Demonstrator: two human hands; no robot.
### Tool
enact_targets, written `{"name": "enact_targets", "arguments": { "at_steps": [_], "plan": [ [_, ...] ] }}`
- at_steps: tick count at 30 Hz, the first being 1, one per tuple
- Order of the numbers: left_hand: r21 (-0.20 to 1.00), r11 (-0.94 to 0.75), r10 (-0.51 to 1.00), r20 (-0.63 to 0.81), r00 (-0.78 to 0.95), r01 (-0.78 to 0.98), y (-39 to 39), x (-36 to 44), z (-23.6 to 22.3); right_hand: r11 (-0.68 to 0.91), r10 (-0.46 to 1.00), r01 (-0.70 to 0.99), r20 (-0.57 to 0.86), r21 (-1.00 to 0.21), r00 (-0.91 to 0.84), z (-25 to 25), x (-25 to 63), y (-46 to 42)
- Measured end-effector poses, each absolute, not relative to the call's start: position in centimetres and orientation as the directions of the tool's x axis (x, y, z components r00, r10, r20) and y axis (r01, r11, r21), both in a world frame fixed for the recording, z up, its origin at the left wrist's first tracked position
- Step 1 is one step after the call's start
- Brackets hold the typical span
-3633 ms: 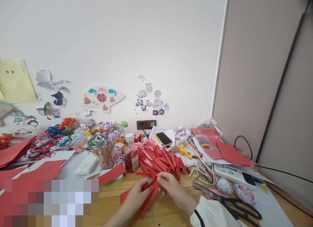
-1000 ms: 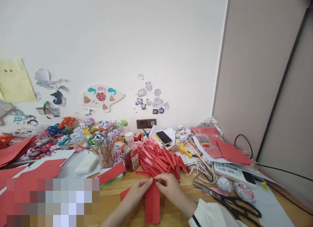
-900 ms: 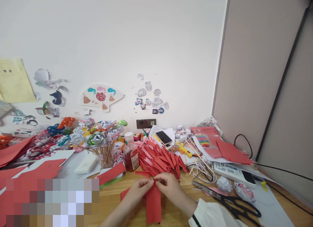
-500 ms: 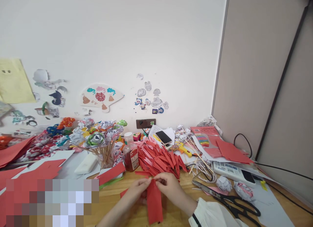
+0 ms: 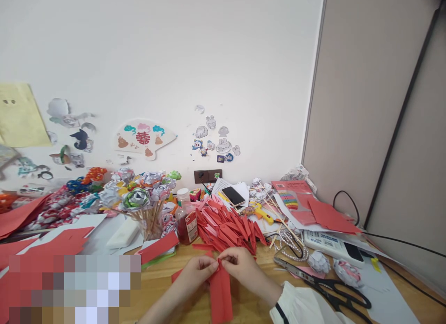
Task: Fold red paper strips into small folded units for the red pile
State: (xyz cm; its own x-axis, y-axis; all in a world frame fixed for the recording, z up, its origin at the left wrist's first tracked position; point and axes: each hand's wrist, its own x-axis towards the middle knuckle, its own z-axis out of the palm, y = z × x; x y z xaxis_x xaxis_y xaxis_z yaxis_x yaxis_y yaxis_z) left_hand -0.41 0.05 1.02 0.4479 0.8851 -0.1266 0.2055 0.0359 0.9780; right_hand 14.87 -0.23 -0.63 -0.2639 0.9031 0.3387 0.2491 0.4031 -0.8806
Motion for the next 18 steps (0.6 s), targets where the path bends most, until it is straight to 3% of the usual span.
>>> {"name": "enact_targets", "arguments": {
  "at_steps": [6, 18],
  "plan": [
    [0.937, -0.149, 0.893, -0.01, 0.451, 0.315, 0.6, -0.7, 0.3, 0.396, 0.898, 0.251, 0.316, -0.883, -0.305, -0.3, 15.1, -0.4],
    [0.823, -0.286, 0.895, 0.047, 0.443, 0.491, 0.4, -0.7, 0.1, 0.437, 0.893, 0.349, 0.352, -0.829, -0.281, -0.5, 14.9, -0.4]
  ]
}}
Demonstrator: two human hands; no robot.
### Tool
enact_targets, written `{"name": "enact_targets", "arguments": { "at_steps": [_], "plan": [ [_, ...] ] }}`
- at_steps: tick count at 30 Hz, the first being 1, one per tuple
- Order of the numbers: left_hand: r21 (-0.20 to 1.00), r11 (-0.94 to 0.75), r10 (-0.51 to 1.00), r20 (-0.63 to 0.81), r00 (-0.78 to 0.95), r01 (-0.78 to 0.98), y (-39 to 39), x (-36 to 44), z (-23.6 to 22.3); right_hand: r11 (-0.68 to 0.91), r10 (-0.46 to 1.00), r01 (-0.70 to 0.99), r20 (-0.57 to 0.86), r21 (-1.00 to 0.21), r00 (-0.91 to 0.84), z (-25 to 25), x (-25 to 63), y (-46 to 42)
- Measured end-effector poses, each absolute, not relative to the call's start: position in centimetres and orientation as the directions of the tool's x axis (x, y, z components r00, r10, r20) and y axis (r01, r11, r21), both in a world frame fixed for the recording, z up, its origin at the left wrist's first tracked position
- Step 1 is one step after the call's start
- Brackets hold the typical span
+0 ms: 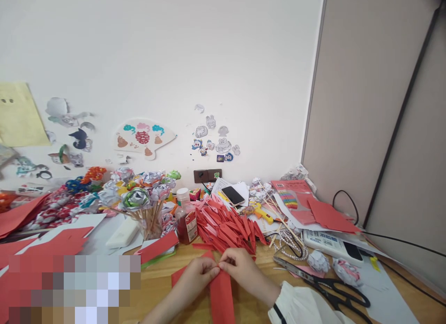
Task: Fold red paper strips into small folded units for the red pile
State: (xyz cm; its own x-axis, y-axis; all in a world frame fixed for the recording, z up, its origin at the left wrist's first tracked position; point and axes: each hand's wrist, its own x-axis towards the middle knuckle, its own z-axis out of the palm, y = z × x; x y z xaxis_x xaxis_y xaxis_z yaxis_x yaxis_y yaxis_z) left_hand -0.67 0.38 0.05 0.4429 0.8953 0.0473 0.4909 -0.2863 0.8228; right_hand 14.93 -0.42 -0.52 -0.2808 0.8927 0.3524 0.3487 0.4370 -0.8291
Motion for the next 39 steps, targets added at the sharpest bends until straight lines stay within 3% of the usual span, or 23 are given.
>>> {"name": "enact_targets", "arguments": {
  "at_steps": [9, 12, 17, 25, 30, 32, 36, 39],
  "plan": [
    [0.841, -0.197, 0.922, -0.016, 0.387, 0.504, 0.5, -0.5, -0.6, 0.486, 0.873, 0.418, 0.412, -0.767, -0.261, -0.8, 14.4, -0.6],
    [0.839, -0.265, 0.912, 0.059, 0.405, 0.475, 0.6, -0.5, -0.6, 0.51, 0.86, 0.443, 0.445, -0.737, -0.249, -0.7, 14.3, -0.7],
    [0.828, -0.305, 0.916, 0.12, 0.383, 0.47, 0.7, -0.5, -0.3, 0.487, 0.872, 0.352, 0.423, -0.8, -0.245, -0.4, 14.4, -0.7],
    [0.882, -0.265, 0.906, 0.089, 0.415, 0.39, 0.9, -0.4, -0.7, 0.487, 0.862, 0.304, 0.395, -0.819, -0.319, -0.7, 14.6, -0.3],
    [0.882, -0.28, 0.935, 0.161, 0.317, 0.378, 1.2, -0.6, 0.1, 0.478, 0.864, 0.279, 0.389, -0.833, -0.319, -1.3, 14.6, -0.2],
    [0.904, -0.245, 0.944, 0.14, 0.299, 0.35, 1.1, -0.5, 0.2, 0.47, 0.868, 0.285, 0.379, -0.835, -0.321, -1.4, 14.6, -0.2],
    [0.948, -0.06, 0.889, -0.092, 0.448, 0.314, 0.3, -0.2, -0.5, 0.457, 0.88, 0.311, 0.372, -0.834, -0.296, -1.1, 14.6, -0.3],
    [0.948, -0.039, 0.896, -0.108, 0.431, 0.317, 0.3, -0.2, -0.7, 0.449, 0.887, 0.311, 0.373, -0.838, -0.273, -1.0, 15.0, -0.1]
  ]
}}
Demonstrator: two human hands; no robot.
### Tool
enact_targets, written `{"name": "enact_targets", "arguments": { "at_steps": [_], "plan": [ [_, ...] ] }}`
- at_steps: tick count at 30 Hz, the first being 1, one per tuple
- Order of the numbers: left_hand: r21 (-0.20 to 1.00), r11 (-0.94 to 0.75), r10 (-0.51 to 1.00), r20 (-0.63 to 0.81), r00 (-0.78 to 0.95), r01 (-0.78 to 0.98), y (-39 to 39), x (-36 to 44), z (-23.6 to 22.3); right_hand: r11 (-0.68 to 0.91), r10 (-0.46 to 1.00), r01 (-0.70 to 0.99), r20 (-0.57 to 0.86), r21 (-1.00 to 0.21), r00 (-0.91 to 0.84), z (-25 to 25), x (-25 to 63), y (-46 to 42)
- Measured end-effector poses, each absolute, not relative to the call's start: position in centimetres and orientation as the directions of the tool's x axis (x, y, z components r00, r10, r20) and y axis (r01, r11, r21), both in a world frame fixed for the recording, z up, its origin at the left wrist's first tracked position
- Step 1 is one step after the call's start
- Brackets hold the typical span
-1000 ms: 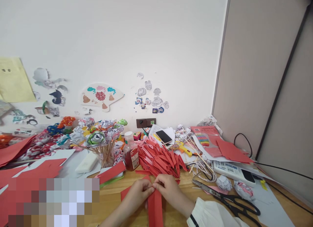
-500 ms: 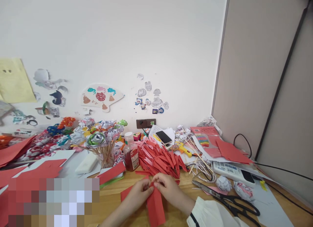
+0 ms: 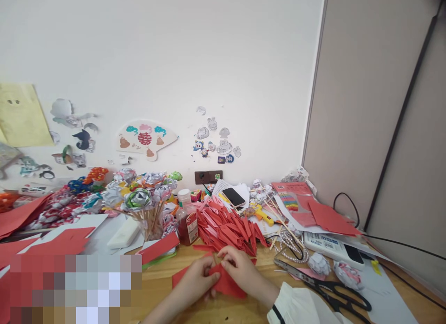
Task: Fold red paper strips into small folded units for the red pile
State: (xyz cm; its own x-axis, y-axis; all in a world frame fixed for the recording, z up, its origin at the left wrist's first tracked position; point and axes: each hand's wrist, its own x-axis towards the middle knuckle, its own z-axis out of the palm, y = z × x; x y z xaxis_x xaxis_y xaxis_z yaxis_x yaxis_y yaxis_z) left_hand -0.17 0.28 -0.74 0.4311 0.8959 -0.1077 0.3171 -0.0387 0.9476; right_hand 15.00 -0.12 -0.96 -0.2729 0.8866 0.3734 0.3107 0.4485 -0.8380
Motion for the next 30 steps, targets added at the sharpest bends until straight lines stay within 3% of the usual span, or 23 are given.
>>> {"name": "enact_targets", "arguments": {
  "at_steps": [5, 8, 10, 13, 16, 18, 21, 26, 30],
  "plan": [
    [0.986, -0.116, 0.971, 0.088, 0.223, 0.117, 1.6, -0.8, 0.3, 0.322, 0.946, 0.202, 0.308, -0.925, -0.098, -1.6, 15.9, 1.2],
    [0.994, -0.082, 0.976, 0.066, 0.208, 0.068, 1.8, -0.9, 0.5, 0.251, 0.963, 0.097, 0.237, -0.963, -0.13, -2.1, 16.0, 1.9],
    [0.995, -0.025, 0.953, -0.006, 0.303, 0.099, 1.3, -0.6, 0.4, 0.264, 0.961, 0.109, 0.251, -0.958, -0.117, -2.1, 16.0, 2.0],
    [0.953, -0.02, 0.883, -0.125, 0.452, 0.304, 0.1, 0.0, 0.3, 0.323, 0.946, 0.209, 0.31, -0.923, -0.093, -1.8, 16.0, 1.6],
    [0.861, -0.267, 0.916, 0.087, 0.393, 0.433, -0.6, 0.3, 0.6, 0.386, 0.919, 0.29, 0.337, -0.876, -0.206, -1.5, 15.7, 1.0],
    [0.815, -0.341, 0.912, 0.166, 0.376, 0.469, -0.6, 0.4, 0.8, 0.407, 0.901, 0.268, 0.336, -0.874, -0.274, -1.4, 15.5, 0.6],
    [0.813, -0.342, 0.916, 0.177, 0.36, 0.471, -0.2, 0.2, 0.8, 0.364, 0.904, 0.118, 0.319, -0.924, -0.284, -1.1, 15.2, 0.3],
    [0.816, -0.346, 0.932, 0.24, 0.273, 0.463, 0.0, 0.1, 0.7, 0.147, 0.925, -0.205, 0.208, -0.968, -0.318, -0.7, 15.2, 0.1],
    [0.77, -0.381, 0.922, 0.277, 0.269, 0.512, -0.2, 0.1, 0.7, 0.054, 0.927, -0.273, 0.15, -0.961, -0.345, -0.9, 14.9, -0.1]
  ]
}}
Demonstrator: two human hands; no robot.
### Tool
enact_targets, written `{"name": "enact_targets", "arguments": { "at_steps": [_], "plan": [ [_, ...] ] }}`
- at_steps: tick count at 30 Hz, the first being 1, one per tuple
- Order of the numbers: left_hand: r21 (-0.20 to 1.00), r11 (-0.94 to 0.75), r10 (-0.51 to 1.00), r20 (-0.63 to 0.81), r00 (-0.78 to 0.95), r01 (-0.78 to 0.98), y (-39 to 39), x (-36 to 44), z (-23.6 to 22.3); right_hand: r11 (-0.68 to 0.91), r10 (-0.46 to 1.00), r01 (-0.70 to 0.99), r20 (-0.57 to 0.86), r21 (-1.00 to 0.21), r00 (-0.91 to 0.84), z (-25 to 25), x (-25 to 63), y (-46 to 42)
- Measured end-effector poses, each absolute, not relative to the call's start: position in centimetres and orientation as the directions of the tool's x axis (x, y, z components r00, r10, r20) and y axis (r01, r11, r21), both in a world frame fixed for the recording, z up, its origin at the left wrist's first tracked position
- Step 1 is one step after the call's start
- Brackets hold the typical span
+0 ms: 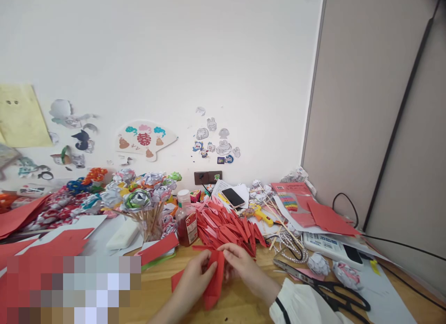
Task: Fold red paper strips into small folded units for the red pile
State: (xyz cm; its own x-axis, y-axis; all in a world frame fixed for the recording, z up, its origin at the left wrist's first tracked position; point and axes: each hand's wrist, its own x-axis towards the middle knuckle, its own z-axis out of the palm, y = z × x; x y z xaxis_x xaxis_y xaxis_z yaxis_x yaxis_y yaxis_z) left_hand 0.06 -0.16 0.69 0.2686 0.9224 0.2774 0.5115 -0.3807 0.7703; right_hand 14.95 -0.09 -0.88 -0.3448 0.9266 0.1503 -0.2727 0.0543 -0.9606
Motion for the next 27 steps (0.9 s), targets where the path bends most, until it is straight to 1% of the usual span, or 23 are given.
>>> {"name": "enact_targets", "arguments": {
  "at_steps": [2, 7, 12, 18, 23, 27],
  "plan": [
    [0.746, -0.393, 0.918, 0.29, 0.269, 0.537, -0.24, 0.04, 0.73, 0.027, 0.929, -0.29, 0.13, -0.957, -0.345, -1.1, 14.83, -0.09],
    [0.723, -0.413, 0.91, 0.308, 0.277, 0.553, -0.43, 0.06, 0.79, -0.036, 0.925, -0.406, 0.123, -0.913, -0.359, -1.39, 14.67, 0.03],
    [0.677, -0.431, 0.902, 0.329, 0.279, 0.597, -0.4, -0.05, 0.62, -0.037, 0.908, -0.296, 0.092, -0.954, -0.409, -1.2, 14.3, -0.27],
    [0.651, -0.431, 0.902, 0.318, 0.291, 0.625, -0.37, -0.19, 0.65, -0.029, 0.92, -0.281, 0.085, -0.959, -0.382, -1.27, 14.38, -0.18],
    [0.691, -0.46, 0.887, 0.32, 0.334, 0.558, -0.77, -0.08, 1.08, -0.023, 0.928, -0.2, 0.053, -0.98, -0.368, -1.78, 14.54, 0.23],
    [0.736, -0.451, 0.887, 0.309, 0.342, 0.505, -0.82, 0.11, 1.35, -0.034, 0.935, -0.164, 0.027, -0.986, -0.355, -1.67, 14.56, 0.27]
  ]
}}
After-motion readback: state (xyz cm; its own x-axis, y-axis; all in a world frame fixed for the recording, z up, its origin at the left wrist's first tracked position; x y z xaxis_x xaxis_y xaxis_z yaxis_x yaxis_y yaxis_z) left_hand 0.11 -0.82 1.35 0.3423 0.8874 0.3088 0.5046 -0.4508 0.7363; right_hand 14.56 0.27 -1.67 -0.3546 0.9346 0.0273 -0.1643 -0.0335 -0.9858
